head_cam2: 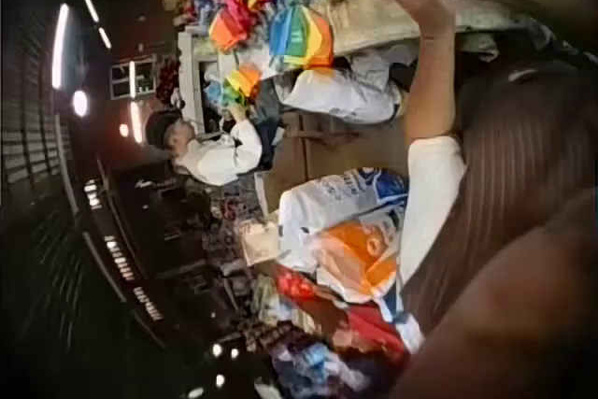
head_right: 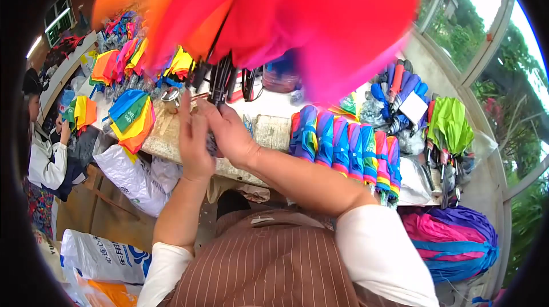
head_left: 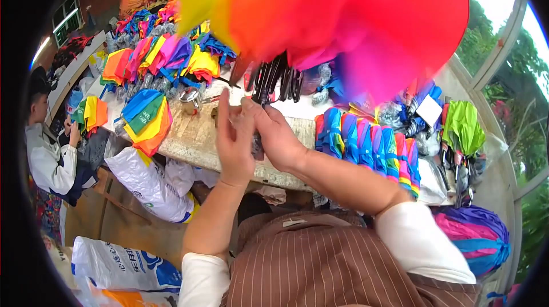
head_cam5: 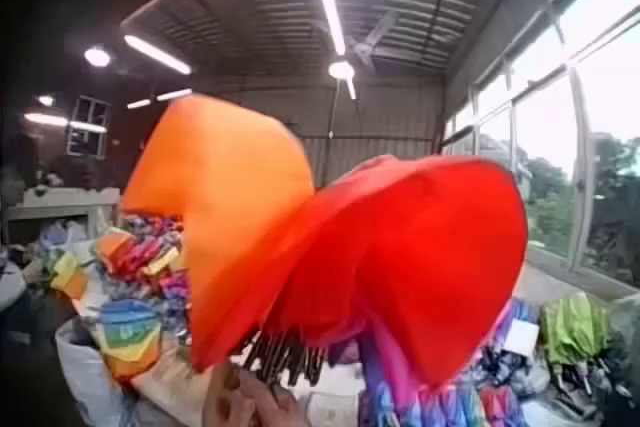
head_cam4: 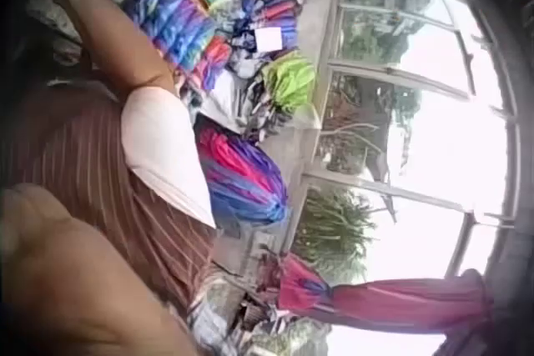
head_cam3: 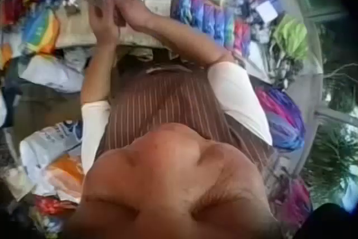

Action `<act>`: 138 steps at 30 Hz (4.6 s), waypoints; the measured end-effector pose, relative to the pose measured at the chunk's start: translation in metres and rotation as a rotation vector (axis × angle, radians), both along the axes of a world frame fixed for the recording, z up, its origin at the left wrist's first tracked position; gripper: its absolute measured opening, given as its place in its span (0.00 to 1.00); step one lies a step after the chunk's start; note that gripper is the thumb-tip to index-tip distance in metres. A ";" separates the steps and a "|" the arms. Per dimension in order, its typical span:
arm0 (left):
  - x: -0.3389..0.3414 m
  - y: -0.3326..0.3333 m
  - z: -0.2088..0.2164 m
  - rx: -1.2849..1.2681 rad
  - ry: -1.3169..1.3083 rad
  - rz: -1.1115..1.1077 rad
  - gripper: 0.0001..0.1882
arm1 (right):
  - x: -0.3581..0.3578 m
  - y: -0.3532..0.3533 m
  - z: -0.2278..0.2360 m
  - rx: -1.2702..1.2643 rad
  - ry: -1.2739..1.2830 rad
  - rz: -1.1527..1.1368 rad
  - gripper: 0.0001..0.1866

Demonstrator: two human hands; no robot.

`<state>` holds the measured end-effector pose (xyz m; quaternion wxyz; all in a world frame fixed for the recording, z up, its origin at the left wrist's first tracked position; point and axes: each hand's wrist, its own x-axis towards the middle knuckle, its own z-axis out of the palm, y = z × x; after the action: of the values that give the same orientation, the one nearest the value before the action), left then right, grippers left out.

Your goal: Folding rainbow umbrellas and inserting them into plastic sleeves.

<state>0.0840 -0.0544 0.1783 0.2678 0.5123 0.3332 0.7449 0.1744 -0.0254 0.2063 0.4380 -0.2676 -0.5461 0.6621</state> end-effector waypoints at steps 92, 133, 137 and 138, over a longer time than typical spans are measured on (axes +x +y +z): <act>-0.004 0.012 -0.031 -0.004 1.016 0.138 0.24 | 0.185 0.093 0.001 -0.076 -0.870 0.402 0.32; -0.081 -0.047 -0.136 -0.287 -0.512 -0.506 0.33 | 0.117 -0.043 -0.072 -0.101 -0.309 0.744 0.20; -0.098 -0.030 -0.118 -0.337 -0.453 -0.520 0.32 | 0.113 -0.046 -0.070 0.027 -0.417 0.720 0.26; -0.098 -0.016 -0.115 -0.354 -0.445 -0.490 0.32 | 0.115 -0.046 -0.063 -0.006 -0.441 0.696 0.28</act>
<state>-0.0140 -0.0702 0.0637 0.5884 0.3481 0.2579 0.6827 0.2897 -0.0716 0.1435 0.0596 -0.2036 -0.6828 0.6991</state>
